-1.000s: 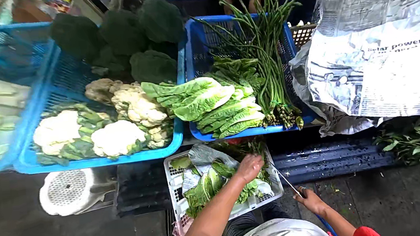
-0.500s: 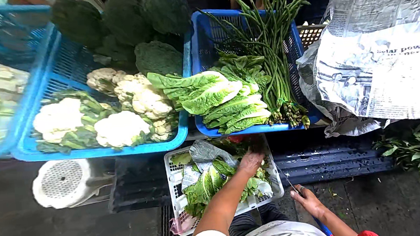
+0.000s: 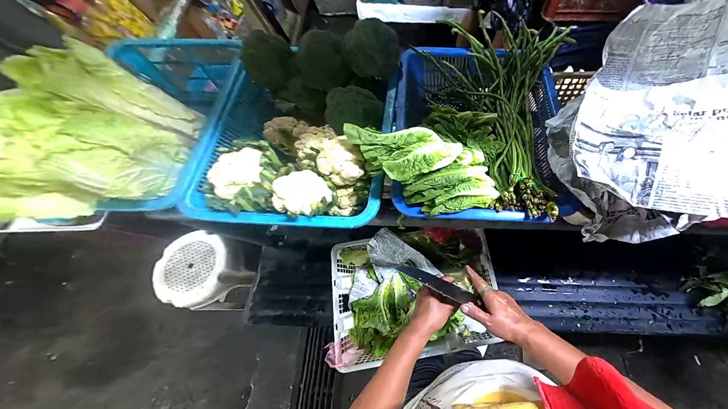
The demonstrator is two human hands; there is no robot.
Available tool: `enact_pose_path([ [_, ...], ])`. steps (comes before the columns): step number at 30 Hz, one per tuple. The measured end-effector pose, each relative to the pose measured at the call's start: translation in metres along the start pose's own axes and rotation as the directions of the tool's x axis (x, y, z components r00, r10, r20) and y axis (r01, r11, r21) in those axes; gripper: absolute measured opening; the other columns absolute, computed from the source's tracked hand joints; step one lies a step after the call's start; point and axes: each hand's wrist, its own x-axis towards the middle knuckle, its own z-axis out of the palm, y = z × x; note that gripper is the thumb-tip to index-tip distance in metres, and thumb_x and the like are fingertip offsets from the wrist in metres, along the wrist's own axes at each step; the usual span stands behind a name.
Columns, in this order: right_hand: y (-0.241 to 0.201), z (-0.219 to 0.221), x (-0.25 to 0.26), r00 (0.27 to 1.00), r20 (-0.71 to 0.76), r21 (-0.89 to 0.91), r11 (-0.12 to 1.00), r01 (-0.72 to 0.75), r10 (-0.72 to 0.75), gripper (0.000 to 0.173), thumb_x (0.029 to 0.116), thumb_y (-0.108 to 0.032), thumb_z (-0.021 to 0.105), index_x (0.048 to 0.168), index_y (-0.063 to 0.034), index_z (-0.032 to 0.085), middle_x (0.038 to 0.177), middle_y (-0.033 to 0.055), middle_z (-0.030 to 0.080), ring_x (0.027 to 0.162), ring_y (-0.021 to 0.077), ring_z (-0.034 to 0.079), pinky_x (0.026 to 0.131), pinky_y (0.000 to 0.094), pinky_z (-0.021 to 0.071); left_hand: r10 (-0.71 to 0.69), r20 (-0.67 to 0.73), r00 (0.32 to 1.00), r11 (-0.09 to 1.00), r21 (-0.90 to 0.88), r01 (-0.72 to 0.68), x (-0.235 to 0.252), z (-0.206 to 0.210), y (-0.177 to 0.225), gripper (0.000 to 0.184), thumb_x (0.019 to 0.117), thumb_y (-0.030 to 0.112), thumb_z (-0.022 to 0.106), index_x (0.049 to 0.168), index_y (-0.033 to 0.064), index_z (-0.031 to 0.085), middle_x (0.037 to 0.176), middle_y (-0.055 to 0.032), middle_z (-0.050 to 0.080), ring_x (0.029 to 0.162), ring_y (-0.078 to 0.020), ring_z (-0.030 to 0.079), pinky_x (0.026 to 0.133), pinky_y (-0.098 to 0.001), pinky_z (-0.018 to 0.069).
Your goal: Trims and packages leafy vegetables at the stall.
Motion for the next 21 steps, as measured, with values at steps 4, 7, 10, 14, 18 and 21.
enact_pose_path([
  [4,-0.020,-0.006,0.009,0.994,0.005,-0.024,0.994,0.109,-0.109,0.080,0.0982,-0.064,0.050,0.161,-0.0173,0.031,0.124,0.0157,0.069,0.110,0.0312,0.069,0.099,0.0549,0.0524,-0.054,-0.048,0.997,0.996,-0.079,0.050,-0.019,-0.020,0.009,0.056,0.0800,0.021,0.084,0.131,0.0072,0.065,0.133,-0.0095,0.065,0.127,-0.0171,0.059,0.113,-0.0388,0.0442],
  [7,-0.028,-0.008,0.015,0.992,0.023,-0.018,0.992,0.127,-0.127,0.075,0.0972,-0.064,0.052,0.152,-0.0148,0.043,0.120,0.0141,0.069,0.109,0.0291,0.068,0.097,0.0538,0.0532,-0.038,-0.084,0.996,0.997,-0.063,0.033,-0.027,-0.029,0.010,0.060,0.0798,0.027,0.085,0.132,0.0049,0.064,0.134,-0.0122,0.064,0.129,-0.0196,0.057,0.115,-0.0392,0.0425],
  [10,-0.035,-0.010,0.020,0.991,0.017,-0.035,0.991,0.132,-0.131,0.071,0.0970,-0.065,0.051,0.143,-0.0106,0.050,0.112,0.0135,0.070,0.105,0.0287,0.068,0.094,0.0528,0.0534,-0.040,-0.074,0.996,0.999,-0.027,0.038,-0.035,-0.034,0.018,0.055,0.0821,0.022,0.082,0.130,0.0029,0.064,0.133,-0.0150,0.064,0.129,-0.0230,0.058,0.114,-0.0422,0.0429],
  [14,-0.033,-0.014,0.027,0.989,0.065,0.016,0.991,0.130,-0.130,0.065,0.0989,-0.062,0.050,0.134,-0.0065,0.053,0.109,0.0154,0.068,0.105,0.0283,0.067,0.095,0.0512,0.0524,0.022,0.015,1.000,0.999,-0.044,-0.021,-0.035,-0.037,0.013,0.043,0.0871,0.024,0.078,0.124,0.0054,0.069,0.127,-0.0114,0.069,0.123,-0.0197,0.062,0.111,-0.0421,0.0456],
  [18,-0.026,-0.015,0.033,0.985,0.117,0.145,0.984,0.106,-0.124,0.059,0.1024,-0.056,0.047,0.129,-0.0036,0.054,0.105,0.0161,0.065,0.097,0.0264,0.064,0.090,0.0481,0.0519,0.065,0.114,0.991,0.970,-0.242,-0.036,-0.039,-0.044,0.007,0.051,0.0863,0.017,0.080,0.131,-0.0009,0.063,0.125,-0.0140,0.069,0.119,-0.0190,0.065,0.108,-0.0383,0.0489],
  [21,-0.021,-0.015,0.032,0.981,0.163,0.415,0.909,0.028,-0.105,0.045,0.1056,-0.049,0.044,0.122,-0.0077,0.053,0.083,0.0032,0.053,0.067,0.0120,0.051,0.062,0.0309,0.0461,0.053,0.147,0.988,0.824,-0.566,0.040,-0.042,-0.048,0.000,0.051,0.0867,0.009,0.072,0.132,0.0001,0.049,0.106,-0.0113,0.072,0.097,-0.0172,0.070,0.092,-0.0380,0.0568],
])
